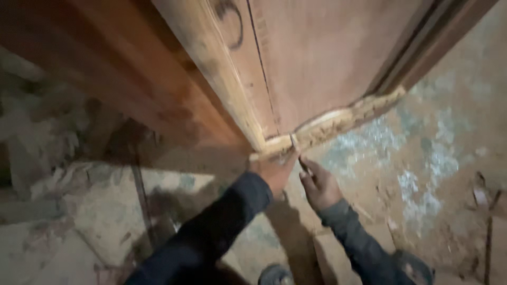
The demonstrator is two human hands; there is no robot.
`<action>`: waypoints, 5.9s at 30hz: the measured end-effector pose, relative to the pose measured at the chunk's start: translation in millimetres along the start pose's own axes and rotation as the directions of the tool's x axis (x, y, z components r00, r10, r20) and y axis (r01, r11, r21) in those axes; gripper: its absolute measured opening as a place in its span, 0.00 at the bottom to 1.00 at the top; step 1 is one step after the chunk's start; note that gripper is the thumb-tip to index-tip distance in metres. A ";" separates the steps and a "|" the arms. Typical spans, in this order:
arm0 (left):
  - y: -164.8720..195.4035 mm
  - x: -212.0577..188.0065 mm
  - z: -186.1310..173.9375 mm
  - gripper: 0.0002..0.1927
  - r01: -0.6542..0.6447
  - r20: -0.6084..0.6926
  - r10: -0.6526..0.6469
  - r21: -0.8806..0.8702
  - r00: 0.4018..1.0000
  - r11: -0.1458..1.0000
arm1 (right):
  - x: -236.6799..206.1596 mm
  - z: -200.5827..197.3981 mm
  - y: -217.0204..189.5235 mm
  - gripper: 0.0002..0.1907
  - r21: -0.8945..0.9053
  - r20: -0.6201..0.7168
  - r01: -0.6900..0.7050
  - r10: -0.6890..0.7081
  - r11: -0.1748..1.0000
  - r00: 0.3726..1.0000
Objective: The person uses a small carving knife to carve a decorative floral pattern into the edge of a wooden frame. They hold the frame steady with one hand while carefully removing wood shavings with the other.
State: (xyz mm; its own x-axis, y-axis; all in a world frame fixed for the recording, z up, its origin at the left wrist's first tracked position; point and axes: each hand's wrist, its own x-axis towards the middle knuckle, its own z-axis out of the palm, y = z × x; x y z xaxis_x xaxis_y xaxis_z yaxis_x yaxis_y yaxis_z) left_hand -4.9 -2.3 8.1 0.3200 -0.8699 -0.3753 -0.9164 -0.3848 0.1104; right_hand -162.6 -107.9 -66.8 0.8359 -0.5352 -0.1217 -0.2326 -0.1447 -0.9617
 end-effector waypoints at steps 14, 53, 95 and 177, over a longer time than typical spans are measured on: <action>3.7 -6.1 -22.9 0.55 0.010 0.290 -0.006 -0.013 0.957 1.000 | 6.9 -2.5 -0.8 0.24 0.123 0.044 -0.081 0.076 0.989 0.996; 1.4 -14.6 -9.5 0.45 0.018 0.253 0.000 -0.069 0.968 0.997 | 1.8 -3.9 -15.5 0.23 0.019 0.077 0.007 -0.009 1.000 0.997; 4.2 -18.1 5.2 0.56 -0.015 0.327 0.015 -0.004 0.945 1.000 | -1.5 -1.3 -27.1 0.24 -0.116 0.087 -0.029 0.040 0.993 0.995; 7.5 -37.5 -23.1 0.66 0.161 0.412 -0.104 -0.107 0.905 0.981 | 0.7 -4.3 -77.4 0.22 -0.386 0.201 0.058 0.023 0.921 0.979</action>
State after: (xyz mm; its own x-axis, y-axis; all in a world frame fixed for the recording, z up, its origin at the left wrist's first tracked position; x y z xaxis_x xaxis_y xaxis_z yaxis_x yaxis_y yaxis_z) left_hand -18.2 20.3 44.3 0.2857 -0.6205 -0.7303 -0.8217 -0.5508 0.1465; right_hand -146.1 -100.6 8.6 0.9132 -0.3603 -0.1903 -0.3578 -0.4857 -0.7976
